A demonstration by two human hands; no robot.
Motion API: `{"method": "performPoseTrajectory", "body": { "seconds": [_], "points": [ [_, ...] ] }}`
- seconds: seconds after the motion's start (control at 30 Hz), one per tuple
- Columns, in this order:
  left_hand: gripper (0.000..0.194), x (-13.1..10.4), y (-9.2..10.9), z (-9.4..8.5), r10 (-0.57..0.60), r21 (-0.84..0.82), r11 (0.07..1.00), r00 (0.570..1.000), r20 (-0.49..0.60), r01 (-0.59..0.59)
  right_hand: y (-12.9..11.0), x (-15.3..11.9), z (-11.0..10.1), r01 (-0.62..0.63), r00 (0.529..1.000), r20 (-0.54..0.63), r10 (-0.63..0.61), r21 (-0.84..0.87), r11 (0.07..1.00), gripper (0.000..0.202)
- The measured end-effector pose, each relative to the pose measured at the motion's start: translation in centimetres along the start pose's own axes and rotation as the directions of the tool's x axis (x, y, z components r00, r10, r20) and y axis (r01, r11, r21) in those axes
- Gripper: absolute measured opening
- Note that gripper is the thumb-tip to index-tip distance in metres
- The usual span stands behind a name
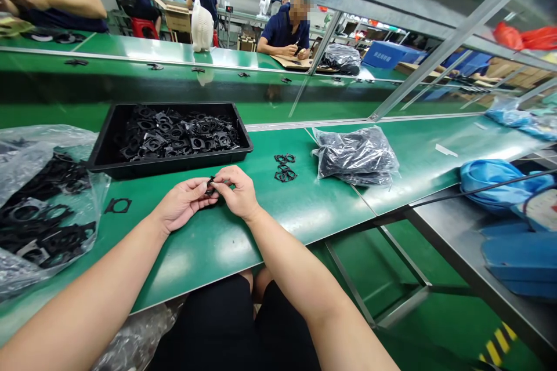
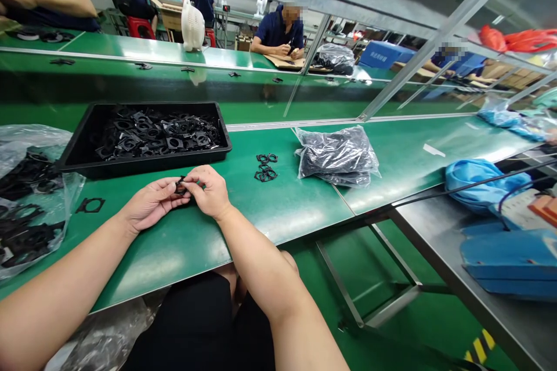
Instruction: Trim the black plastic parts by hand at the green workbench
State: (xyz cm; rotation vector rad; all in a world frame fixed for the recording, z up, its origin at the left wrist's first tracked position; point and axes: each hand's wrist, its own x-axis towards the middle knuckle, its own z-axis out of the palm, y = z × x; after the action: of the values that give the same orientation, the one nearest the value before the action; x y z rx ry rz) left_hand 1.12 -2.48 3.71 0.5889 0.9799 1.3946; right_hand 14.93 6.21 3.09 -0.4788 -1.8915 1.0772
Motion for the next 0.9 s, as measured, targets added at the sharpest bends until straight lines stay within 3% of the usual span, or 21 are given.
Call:
{"method": "performPoseTrajectory", "body": {
  "seconds": [0.2, 0.33, 0.4, 0.5, 0.67, 0.8, 0.9],
  "points": [
    [0.036, 0.13, -0.22, -0.06, 0.008, 0.001, 1.000, 0.999, -0.044, -0.008, -0.04, -0.05, -0.38, 0.123, 0.992, 0.032, -0.120, -0.097, 0.988, 0.008],
    [0.033, 0.19, -0.21, -0.15, 0.009, 0.027, 1.000, 0.997, -0.081, -0.007, 0.03, -0.04, -0.43, 0.110, 0.992, 0.065, -0.104, -0.096, 0.989, 0.010],
    [0.031, 0.13, -0.06, -0.16, 0.003, 0.048, 0.999, 0.997, -0.080, 0.001, 0.09, -0.03, -0.28, 0.062, 0.997, 0.048, -0.060, -0.037, 0.997, 0.012],
    [0.029, -0.09, 0.20, -0.19, -0.023, 0.077, 0.997, 0.999, -0.044, 0.027, 0.16, -0.05, 0.00, -0.112, 0.994, 0.032, 0.108, 0.140, 0.984, 0.022],
    [0.025, -0.34, 0.17, -0.08, -0.092, 0.083, 0.993, 0.995, 0.037, 0.089, 0.26, 0.01, 0.31, -0.316, 0.947, 0.170, 0.274, 0.320, 0.893, 0.030],
    [0.035, -0.12, -0.13, 0.18, -0.016, -0.015, 1.000, 1.000, 0.014, 0.016, 0.56, 0.13, 0.48, -0.250, 0.961, -0.033, 0.276, 0.329, 0.910, 0.028],
    [0.034, 0.10, -0.26, 0.20, 0.062, -0.065, 0.996, 0.998, -0.031, -0.064, 0.67, 0.09, 0.42, -0.144, 0.979, -0.118, 0.166, 0.172, 0.975, 0.023]
  ]
}}
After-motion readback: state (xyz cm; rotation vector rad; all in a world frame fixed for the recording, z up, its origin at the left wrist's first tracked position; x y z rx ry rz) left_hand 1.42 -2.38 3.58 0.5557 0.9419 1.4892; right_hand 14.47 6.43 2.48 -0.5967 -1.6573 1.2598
